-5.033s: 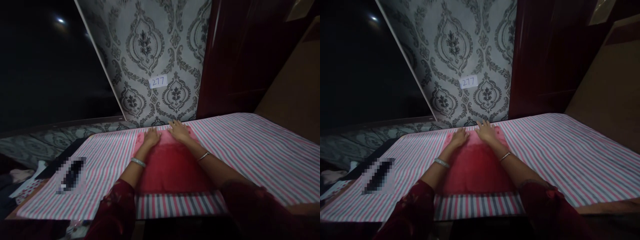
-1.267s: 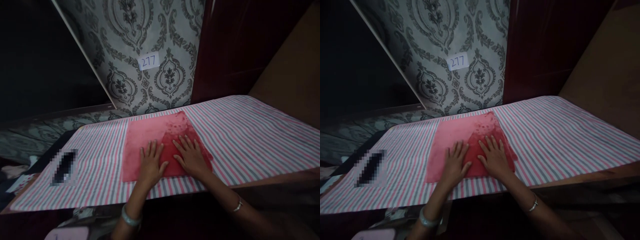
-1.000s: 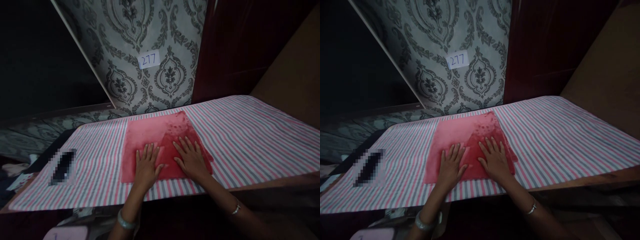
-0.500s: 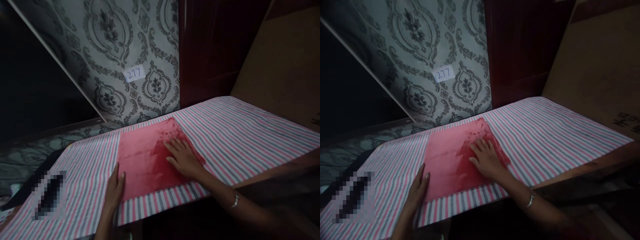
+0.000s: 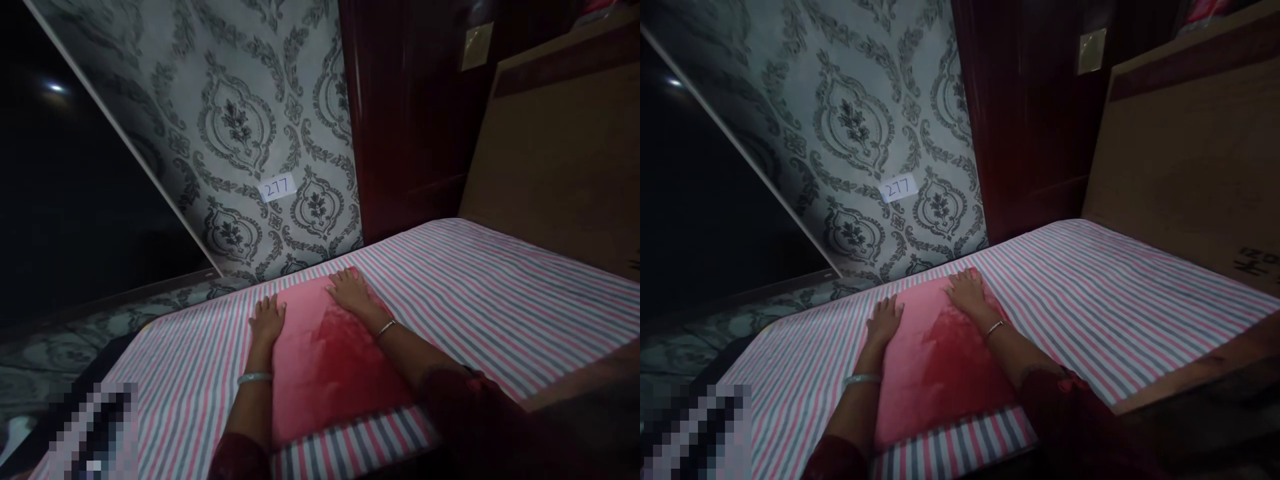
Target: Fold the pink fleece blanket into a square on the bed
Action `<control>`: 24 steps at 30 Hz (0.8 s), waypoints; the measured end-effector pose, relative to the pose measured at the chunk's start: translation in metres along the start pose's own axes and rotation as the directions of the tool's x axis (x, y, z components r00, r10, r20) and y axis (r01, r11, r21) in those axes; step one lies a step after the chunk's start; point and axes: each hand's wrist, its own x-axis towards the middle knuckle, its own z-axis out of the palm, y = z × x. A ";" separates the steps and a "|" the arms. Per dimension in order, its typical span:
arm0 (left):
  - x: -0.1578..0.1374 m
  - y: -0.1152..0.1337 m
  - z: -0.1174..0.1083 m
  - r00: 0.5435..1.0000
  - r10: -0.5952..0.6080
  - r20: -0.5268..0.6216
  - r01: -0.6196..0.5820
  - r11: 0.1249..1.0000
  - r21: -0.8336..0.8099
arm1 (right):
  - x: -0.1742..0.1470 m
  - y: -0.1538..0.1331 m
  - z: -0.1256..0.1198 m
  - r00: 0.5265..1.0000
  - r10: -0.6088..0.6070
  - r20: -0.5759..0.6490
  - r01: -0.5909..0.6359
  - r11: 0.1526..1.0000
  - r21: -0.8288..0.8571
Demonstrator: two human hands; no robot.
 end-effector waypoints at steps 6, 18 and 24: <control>0.001 -0.014 0.015 1.000 -0.009 0.024 0.012 0.991 -0.131 | 0.002 0.008 0.015 1.000 0.015 -0.008 -0.015 0.999 0.036; 0.005 -0.032 0.013 0.931 -0.351 -0.103 0.265 0.842 -0.470 | 0.009 0.024 0.010 0.922 0.380 0.078 -0.387 0.891 0.237; 0.011 -0.045 0.014 0.912 -0.408 -0.045 0.260 0.661 -0.704 | 0.010 0.029 0.010 0.920 0.383 0.081 -0.390 0.882 0.265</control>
